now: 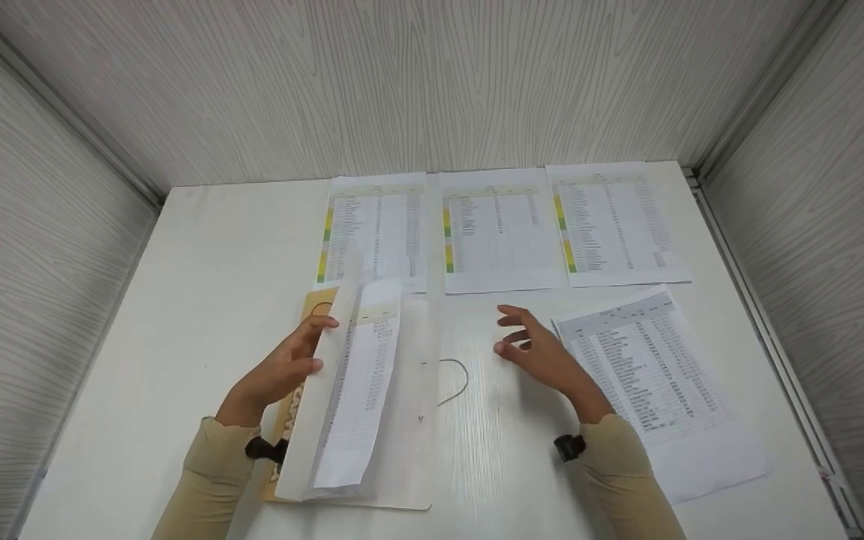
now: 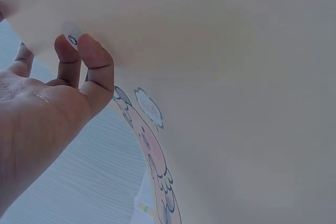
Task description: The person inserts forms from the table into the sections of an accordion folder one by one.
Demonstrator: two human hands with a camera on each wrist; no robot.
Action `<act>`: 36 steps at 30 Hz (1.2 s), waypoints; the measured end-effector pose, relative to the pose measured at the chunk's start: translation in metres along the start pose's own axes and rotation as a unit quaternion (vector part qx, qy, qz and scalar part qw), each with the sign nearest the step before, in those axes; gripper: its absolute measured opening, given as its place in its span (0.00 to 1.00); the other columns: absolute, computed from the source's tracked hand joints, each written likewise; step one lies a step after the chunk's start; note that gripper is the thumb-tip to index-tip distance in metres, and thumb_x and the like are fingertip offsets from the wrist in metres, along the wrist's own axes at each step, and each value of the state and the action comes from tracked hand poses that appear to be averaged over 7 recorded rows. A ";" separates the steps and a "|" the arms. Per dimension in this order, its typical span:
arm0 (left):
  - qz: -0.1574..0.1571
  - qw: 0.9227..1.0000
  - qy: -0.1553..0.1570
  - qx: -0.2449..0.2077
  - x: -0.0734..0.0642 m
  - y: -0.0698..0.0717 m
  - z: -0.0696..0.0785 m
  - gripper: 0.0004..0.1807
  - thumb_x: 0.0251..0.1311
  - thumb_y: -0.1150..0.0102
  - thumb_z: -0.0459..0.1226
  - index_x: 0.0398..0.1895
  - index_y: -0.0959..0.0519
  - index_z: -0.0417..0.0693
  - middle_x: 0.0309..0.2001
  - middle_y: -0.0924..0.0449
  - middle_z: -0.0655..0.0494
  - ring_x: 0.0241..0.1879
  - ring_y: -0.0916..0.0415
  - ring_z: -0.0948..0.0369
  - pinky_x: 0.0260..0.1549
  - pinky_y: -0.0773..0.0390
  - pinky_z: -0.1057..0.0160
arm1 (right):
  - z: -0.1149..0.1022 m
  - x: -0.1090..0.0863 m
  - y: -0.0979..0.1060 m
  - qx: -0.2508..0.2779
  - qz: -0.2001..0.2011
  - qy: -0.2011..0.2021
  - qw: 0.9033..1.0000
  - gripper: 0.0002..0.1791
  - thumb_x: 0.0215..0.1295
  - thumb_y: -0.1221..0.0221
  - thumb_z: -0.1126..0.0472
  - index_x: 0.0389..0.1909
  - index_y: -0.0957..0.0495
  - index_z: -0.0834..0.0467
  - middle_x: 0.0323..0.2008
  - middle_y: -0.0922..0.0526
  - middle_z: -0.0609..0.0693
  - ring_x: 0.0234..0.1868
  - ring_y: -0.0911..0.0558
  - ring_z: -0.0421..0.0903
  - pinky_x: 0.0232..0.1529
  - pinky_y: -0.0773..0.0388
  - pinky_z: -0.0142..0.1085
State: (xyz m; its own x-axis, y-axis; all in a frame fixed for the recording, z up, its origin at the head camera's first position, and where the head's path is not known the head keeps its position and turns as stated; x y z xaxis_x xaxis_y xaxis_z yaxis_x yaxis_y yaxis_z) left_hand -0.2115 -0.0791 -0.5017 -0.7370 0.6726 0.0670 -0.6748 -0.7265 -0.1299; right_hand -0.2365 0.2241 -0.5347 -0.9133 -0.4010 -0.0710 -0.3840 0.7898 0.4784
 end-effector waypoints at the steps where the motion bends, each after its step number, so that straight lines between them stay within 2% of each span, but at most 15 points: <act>1: 0.000 1.000 -0.001 -0.005 0.000 0.000 0.000 0.25 0.63 0.50 0.35 0.62 0.41 0.56 0.63 0.47 0.25 0.58 0.39 0.36 0.47 0.23 0.58 | 0.008 -0.004 0.010 -0.015 0.016 -0.014 1.000 0.33 0.69 0.46 0.59 0.72 0.46 0.53 0.64 0.32 0.63 0.60 0.26 0.60 0.55 0.29 0.41; 5: 0.004 1.000 -0.002 -0.030 -0.002 0.001 -0.001 0.25 0.62 0.53 0.32 0.62 0.43 0.52 0.63 0.45 0.28 0.59 0.40 0.35 0.50 0.24 0.54 | 0.040 -0.019 0.049 -0.060 0.061 -0.056 0.995 0.35 0.70 0.46 0.57 0.74 0.49 0.55 0.67 0.36 0.65 0.63 0.31 0.62 0.59 0.34 0.50; 9: 0.001 0.999 0.000 -0.047 -0.002 0.001 -0.002 0.25 0.62 0.53 0.31 0.62 0.43 0.56 0.64 0.45 0.31 0.60 0.40 0.36 0.52 0.25 0.55 | 0.066 -0.038 0.080 -0.073 0.089 -0.084 0.990 0.38 0.70 0.47 0.54 0.74 0.54 0.59 0.69 0.42 0.69 0.66 0.39 0.67 0.61 0.43 0.60; 14: 0.001 0.999 0.003 -0.048 0.000 0.001 -0.003 0.26 0.62 0.52 0.30 0.62 0.43 0.53 0.64 0.43 0.33 0.60 0.39 0.41 0.51 0.25 0.57 | 0.092 -0.062 0.112 -0.079 0.117 -0.109 0.984 0.42 0.69 0.45 0.52 0.74 0.56 0.63 0.70 0.48 0.71 0.65 0.43 0.69 0.58 0.45 0.60; 17: 0.001 0.999 0.006 -0.045 0.000 0.002 -0.003 0.26 0.61 0.50 0.31 0.62 0.42 0.53 0.63 0.43 0.34 0.60 0.39 0.44 0.50 0.25 0.58 | 0.106 -0.072 0.126 -0.082 0.122 -0.129 0.981 0.46 0.67 0.42 0.50 0.74 0.58 0.64 0.70 0.51 0.73 0.65 0.46 0.71 0.57 0.46 0.64; 24: 0.000 0.999 0.011 -0.052 -0.001 0.001 -0.003 0.27 0.60 0.51 0.29 0.62 0.42 0.55 0.64 0.44 0.32 0.60 0.40 0.40 0.50 0.25 0.58 | 0.134 -0.091 0.152 -0.115 0.124 -0.182 0.969 0.53 0.63 0.39 0.47 0.75 0.61 0.65 0.71 0.58 0.77 0.67 0.51 0.77 0.57 0.49 0.72; 31: -0.004 0.999 0.012 -0.050 -0.002 -0.002 -0.004 0.28 0.60 0.50 0.29 0.62 0.41 0.60 0.65 0.43 0.35 0.61 0.41 0.38 0.51 0.25 0.57 | 0.160 -0.111 0.175 -0.151 0.137 -0.216 0.955 0.54 0.63 0.40 0.45 0.72 0.61 0.71 0.68 0.60 0.83 0.67 0.57 0.81 0.59 0.53 0.73; 36: -0.004 0.999 0.013 -0.050 -0.002 -0.002 -0.003 0.28 0.60 0.48 0.31 0.63 0.42 0.57 0.65 0.45 0.33 0.61 0.42 0.38 0.51 0.25 0.57 | 0.172 -0.121 0.181 -0.171 0.140 -0.243 0.944 0.56 0.62 0.40 0.42 0.72 0.61 0.71 0.67 0.59 0.83 0.67 0.56 0.81 0.59 0.52 0.72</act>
State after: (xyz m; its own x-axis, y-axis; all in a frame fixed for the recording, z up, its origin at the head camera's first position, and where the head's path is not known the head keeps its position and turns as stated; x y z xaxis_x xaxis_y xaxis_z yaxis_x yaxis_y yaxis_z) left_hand -0.2082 -0.0783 -0.5041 -0.7299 0.6822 0.0419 -0.6718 -0.7046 -0.2285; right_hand -0.2188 0.4958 -0.5897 -0.9590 0.1282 -0.2529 -0.1270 0.6030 0.7875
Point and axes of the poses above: each hand's wrist, its own x-axis towards the middle knuckle, its own y-axis out of the back of the hand, z = x × y, the point moved 10 cm from there along x, towards the middle knuckle
